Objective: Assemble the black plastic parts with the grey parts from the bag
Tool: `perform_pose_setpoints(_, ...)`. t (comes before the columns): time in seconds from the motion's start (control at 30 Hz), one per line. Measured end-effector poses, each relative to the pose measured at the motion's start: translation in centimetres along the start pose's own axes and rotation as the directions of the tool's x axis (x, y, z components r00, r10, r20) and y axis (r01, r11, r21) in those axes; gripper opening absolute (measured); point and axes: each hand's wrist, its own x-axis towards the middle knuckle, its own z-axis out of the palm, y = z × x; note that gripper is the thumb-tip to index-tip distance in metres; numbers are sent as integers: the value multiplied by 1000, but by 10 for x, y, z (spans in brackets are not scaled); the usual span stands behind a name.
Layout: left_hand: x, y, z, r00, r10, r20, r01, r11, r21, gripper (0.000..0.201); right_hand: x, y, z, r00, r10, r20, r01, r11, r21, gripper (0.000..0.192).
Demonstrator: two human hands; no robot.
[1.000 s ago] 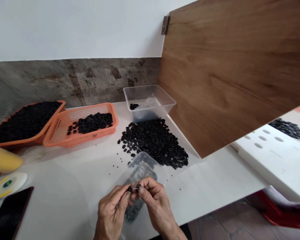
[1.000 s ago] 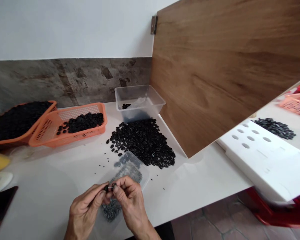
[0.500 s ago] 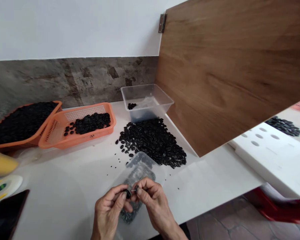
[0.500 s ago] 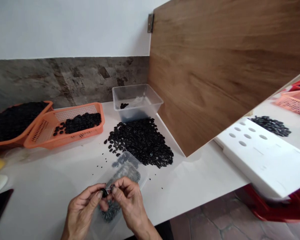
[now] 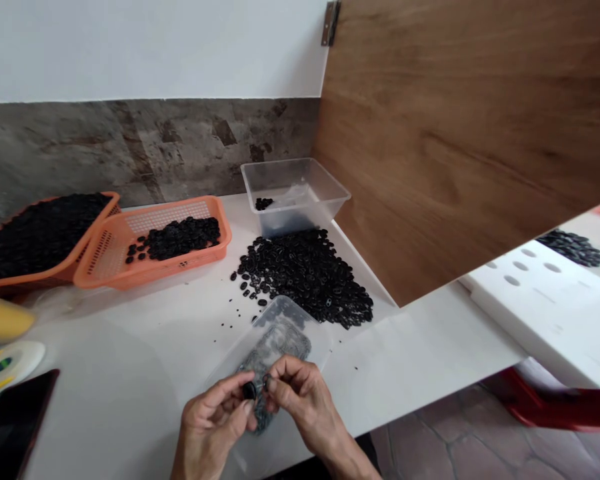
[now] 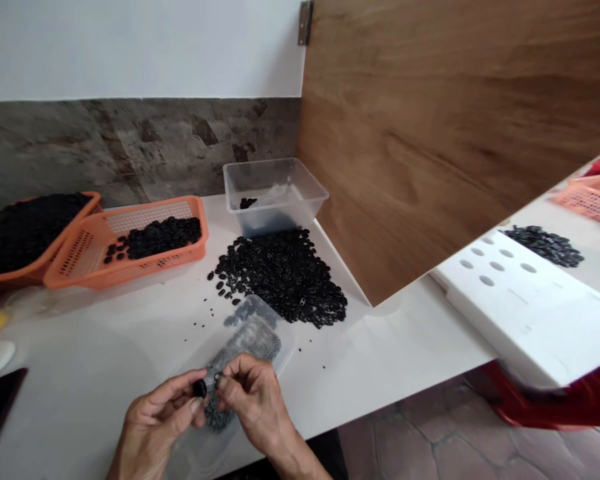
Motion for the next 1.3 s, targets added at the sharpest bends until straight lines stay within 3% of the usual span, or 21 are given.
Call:
perform_pose_setpoints(0.33,2,0,-2,1000,6,24,-8,996,87,25,1,-1,0,1000,20,-4,-20,997,-75,44)
perform_pose_setpoints(0.93,-1,5,5,998,48,35,-52,992,116,24,1,0,4,1000,7,20,-6,999,-54,40)
perform_pose_setpoints(1.3,1,0,0,981,171,97,-184,971,154,22,1,4,6,998,-24,62,24,1000,1,36)
